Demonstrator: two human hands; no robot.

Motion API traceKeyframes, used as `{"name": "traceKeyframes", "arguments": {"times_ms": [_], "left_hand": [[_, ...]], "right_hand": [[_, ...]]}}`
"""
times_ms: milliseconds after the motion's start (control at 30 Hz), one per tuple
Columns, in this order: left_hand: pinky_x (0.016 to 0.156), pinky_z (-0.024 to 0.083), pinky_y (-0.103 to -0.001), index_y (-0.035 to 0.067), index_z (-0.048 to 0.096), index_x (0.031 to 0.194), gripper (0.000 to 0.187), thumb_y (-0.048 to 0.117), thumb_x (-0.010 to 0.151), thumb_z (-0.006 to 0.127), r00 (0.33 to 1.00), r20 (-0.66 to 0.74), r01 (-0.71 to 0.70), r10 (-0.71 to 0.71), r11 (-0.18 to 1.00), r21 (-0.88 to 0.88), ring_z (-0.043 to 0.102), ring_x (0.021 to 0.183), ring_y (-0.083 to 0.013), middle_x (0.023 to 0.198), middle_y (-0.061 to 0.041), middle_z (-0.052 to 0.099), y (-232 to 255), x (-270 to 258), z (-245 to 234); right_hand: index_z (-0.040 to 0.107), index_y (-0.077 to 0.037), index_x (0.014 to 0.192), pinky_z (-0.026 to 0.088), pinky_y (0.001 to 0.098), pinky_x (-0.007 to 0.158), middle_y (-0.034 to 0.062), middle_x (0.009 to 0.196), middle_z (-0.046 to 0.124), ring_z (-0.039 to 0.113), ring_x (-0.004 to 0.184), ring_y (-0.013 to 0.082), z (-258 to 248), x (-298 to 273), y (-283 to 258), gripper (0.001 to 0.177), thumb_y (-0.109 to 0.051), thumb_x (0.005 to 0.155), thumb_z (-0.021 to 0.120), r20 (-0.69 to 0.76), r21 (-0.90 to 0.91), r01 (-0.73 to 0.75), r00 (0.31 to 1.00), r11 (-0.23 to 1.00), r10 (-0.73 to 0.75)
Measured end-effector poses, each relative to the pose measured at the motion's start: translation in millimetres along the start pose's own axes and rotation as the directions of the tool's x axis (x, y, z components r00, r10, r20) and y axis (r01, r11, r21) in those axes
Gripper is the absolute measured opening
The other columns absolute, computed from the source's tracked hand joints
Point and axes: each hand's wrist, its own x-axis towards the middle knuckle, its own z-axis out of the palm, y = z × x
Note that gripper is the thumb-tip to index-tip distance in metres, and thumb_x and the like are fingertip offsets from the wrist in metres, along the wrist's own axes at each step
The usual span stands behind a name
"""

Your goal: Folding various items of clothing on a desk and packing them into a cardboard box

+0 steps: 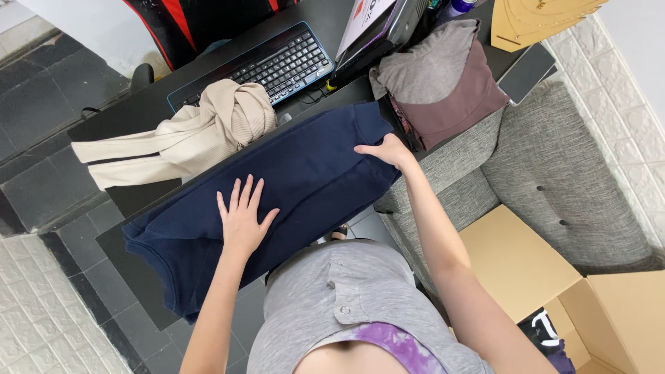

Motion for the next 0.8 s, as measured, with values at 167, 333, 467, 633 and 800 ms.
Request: {"name": "traceKeyframes", "arguments": {"times_ms": [167,333,467,633,800], "left_hand": [[0.124,0.006,-0.069,0.025,0.033,0.166,0.08,0.058,0.097,0.058,0.999,0.04,-0.014,0.014,1.0,-0.015,0.02,0.159,-0.033,0.172,-0.007,0.03,25.9,7.7,4.1],[0.126,0.009,-0.064,0.02,0.031,0.166,0.092,0.066,0.092,0.063,0.982,0.159,-0.08,0.098,0.99,-0.121,0.019,0.16,-0.0319,0.173,-0.01,0.027,59.6,37.7,5.9],[0.124,0.025,-0.059,0.015,0.032,0.166,0.073,0.049,0.105,0.057,0.992,0.117,0.071,0.051,0.544,-0.836,0.037,0.151,-0.0371,0.163,-0.019,0.042,75.7,65.8,15.4],[0.104,0.053,-0.061,0.021,0.005,0.169,0.075,0.044,0.112,0.048,0.952,0.296,0.25,-0.073,-0.365,-0.897,0.055,0.135,-0.0411,0.168,-0.019,0.026,79.7,81.7,56.5],[0.095,0.058,-0.049,0.021,0.064,0.142,0.065,0.029,0.085,0.093,0.752,0.486,0.352,-0.446,-0.352,-0.867,0.071,0.113,-0.0254,0.133,-0.008,0.071,72.2,79.1,87.6]], "right_hand": [[0.055,0.008,0.144,0.053,0.0545,0.105,0.0313,0.139,0.06,0.058,0.131,0.0429,-3.8,39.1,30.8,0.102,-0.055,0.072,0.091,-0.096,-0.036,0.03,0.995,0.999,-0.033],[0.072,0.0,0.103,0.061,0.0566,0.075,0.0242,0.092,0.074,0.075,0.091,0.0445,8.9,43.6,9.3,0.071,-0.063,0.076,0.086,-0.399,-0.485,0.173,0.829,0.857,-0.393],[0.067,-0.008,0.105,0.06,0.0521,0.066,0.0126,0.085,0.072,0.075,0.078,0.0356,42.8,-26.8,-44.6,0.051,-0.047,0.077,0.084,-0.381,-0.706,0.216,0.687,0.675,-0.619],[0.062,-0.016,0.114,0.062,0.0352,0.059,-0.0032,0.09,0.063,0.071,0.074,0.0164,134.2,-59.5,-31.6,0.061,-0.048,0.067,0.086,-0.2,-0.905,0.185,0.61,0.383,-0.767],[0.05,-0.002,0.145,0.022,0.0724,0.117,0.0211,0.141,0.051,0.063,0.123,0.0367,165.1,-83.9,-4.1,0.077,-0.031,0.08,0.08,0.114,-0.66,0.587,0.695,0.469,-0.71]]}}
